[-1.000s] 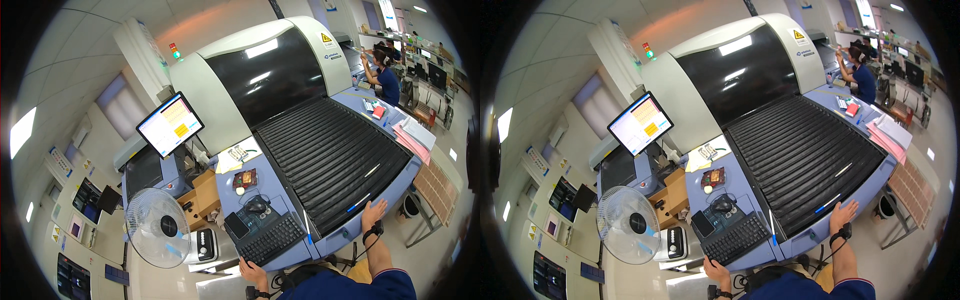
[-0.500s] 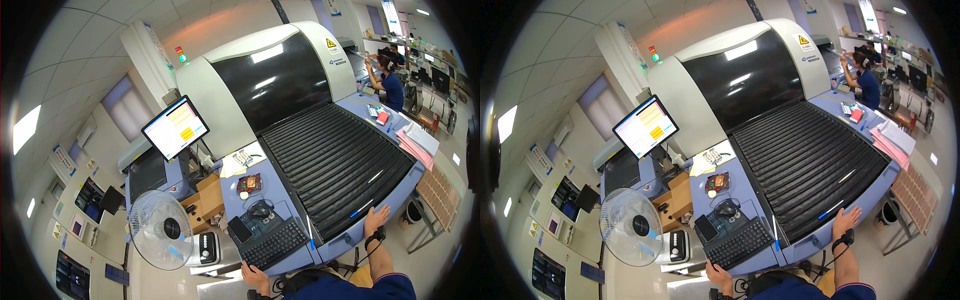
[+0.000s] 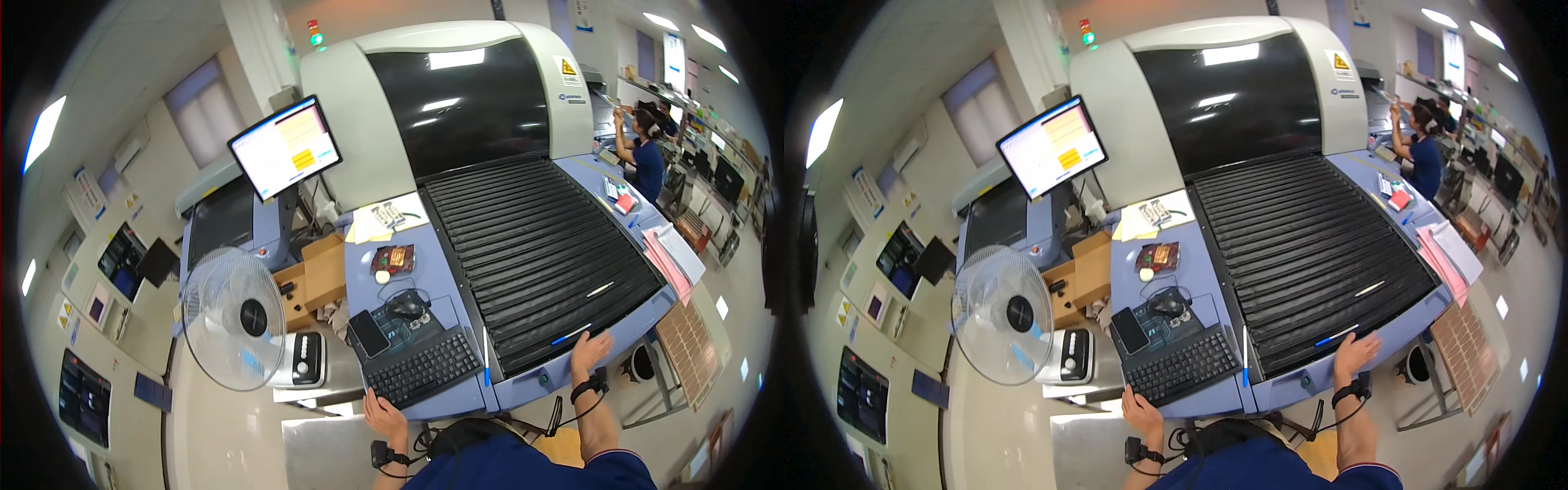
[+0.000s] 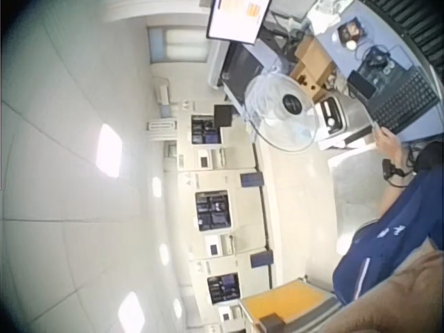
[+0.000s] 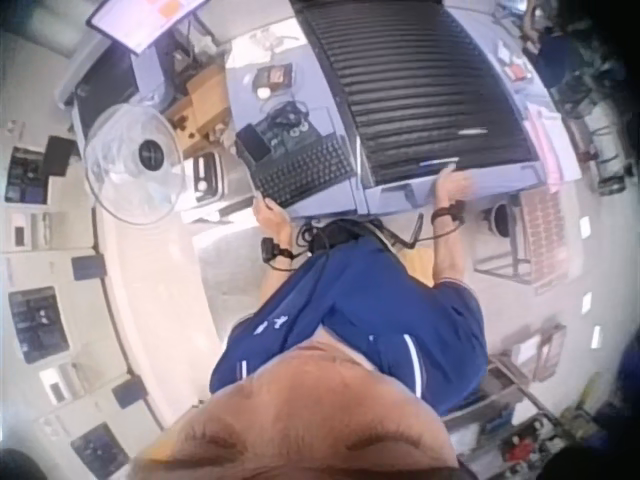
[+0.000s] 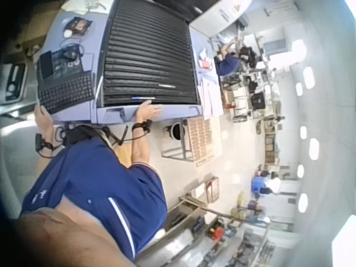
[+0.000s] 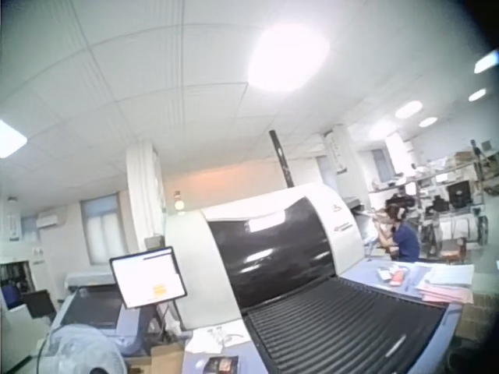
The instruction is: The recorder operates a machine interface using a computer and then manually inspects and marks metal sheets with a pen.
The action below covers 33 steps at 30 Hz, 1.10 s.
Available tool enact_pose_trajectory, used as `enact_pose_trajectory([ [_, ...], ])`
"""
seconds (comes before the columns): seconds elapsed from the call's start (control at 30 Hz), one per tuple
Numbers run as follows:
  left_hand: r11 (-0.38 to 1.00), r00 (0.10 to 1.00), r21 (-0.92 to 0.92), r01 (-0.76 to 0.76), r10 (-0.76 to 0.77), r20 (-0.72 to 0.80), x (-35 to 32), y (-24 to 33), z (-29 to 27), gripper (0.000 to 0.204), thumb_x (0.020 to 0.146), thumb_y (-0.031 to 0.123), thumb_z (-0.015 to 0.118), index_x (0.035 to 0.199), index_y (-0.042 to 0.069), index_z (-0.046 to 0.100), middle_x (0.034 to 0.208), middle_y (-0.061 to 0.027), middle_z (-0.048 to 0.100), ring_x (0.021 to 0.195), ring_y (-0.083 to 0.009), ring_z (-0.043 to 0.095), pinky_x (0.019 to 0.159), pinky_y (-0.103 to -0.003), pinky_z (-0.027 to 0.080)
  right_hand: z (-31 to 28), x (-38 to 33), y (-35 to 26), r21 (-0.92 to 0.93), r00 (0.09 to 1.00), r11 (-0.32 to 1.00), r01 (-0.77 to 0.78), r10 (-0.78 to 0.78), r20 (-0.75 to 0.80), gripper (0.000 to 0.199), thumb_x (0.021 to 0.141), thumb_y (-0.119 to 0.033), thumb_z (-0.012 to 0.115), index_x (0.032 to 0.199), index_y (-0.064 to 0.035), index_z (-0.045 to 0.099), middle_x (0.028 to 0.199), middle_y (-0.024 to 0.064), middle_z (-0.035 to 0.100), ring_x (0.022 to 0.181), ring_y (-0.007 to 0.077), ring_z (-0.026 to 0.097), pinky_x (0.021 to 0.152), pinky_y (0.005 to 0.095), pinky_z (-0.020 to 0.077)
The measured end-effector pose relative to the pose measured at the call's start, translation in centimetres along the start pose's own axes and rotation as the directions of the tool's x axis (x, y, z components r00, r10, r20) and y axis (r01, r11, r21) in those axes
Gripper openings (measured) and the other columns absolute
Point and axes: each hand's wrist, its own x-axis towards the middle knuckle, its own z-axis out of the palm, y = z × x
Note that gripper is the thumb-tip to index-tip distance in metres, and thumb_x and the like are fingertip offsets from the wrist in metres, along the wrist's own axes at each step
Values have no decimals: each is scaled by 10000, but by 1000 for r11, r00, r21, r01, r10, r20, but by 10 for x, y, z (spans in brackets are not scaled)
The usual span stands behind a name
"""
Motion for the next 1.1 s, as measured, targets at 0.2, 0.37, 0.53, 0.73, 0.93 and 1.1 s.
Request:
enact_pose_trajectory([
  [0.2, 1000, 999, 4, -9, 9, 39, -1, -10, 1, 403, 1035, 212, 452, 1308, -20, 637, 1312, -223, 647, 1236, -432, 560, 1073, -509, 410, -8, -76, -153, 651, 801, 628, 426, -596, 51, 600, 923, -127, 621, 1446, 92, 425, 1498, 288, 447, 1431, 422, 386, 1231, 461, 255],
  [0.37, 995, 990, -58, 79, -72, 125, 1, -5, 0, 455, 1027, 288, 484, 1367, 6, 595, 1394, -197, 604, 1309, -395, 525, 1122, -512, 359, -3, -159, -246, 776, 427, 307, 551, -903, 54, 530, 924, -195, 657, 1373, 48, 515, 1347, 266, 582, 1277, 423, 540, 1108, 454, 420],
  [0.53, 975, 981, 121, -188, 181, 73, 13, 4, -2, 446, 998, 283, 545, 1349, 17, 613, 1400, -196, 599, 1350, -410, 495, 1128, -533, 349, 26, -226, -284, 766, 180, 223, 603, -973, 142, 587, 881, -194, 708, 1371, 49, 496, 1356, 280, 547, 1253, 455, 524, 1102, 485, 421],
  [0.73, 964, 948, 25, -264, 254, 193, 10, 0, 1, 383, 975, 272, 574, 1264, 52, 696, 1366, -137, 652, 1357, -367, 518, 1067, -493, 406, 70, -241, -301, 609, 84, 175, 774, -981, 176, 732, 853, -246, 753, 1427, 59, 417, 1450, 302, 439, 1350, 463, 430, 1157, 501, 359],
  [0.93, 962, 956, 89, -257, 239, 173, 16, 9, -4, 348, 940, 244, 603, 1223, 85, 729, 1326, -104, 684, 1323, -341, 558, 1007, -455, 461, 100, -242, -319, 623, -28, 130, 771, -971, 236, 747, 872, -340, 758, 1440, 16, 428, 1501, 256, 422, 1378, 434, 428, 1151, 482, 384],
  [1.1, 970, 954, 66, -234, 216, 210, 13, 11, -5, 344, 975, 173, 580, 1292, 86, 682, 1400, -81, 636, 1385, -354, 492, 1063, -470, 444, 124, -250, -318, 603, -51, 70, 794, -982, 181, 655, 909, -306, 708, 1432, -3, 456, 1489, 230, 451, 1353, 418, 460, 1143, 472, 391],
])
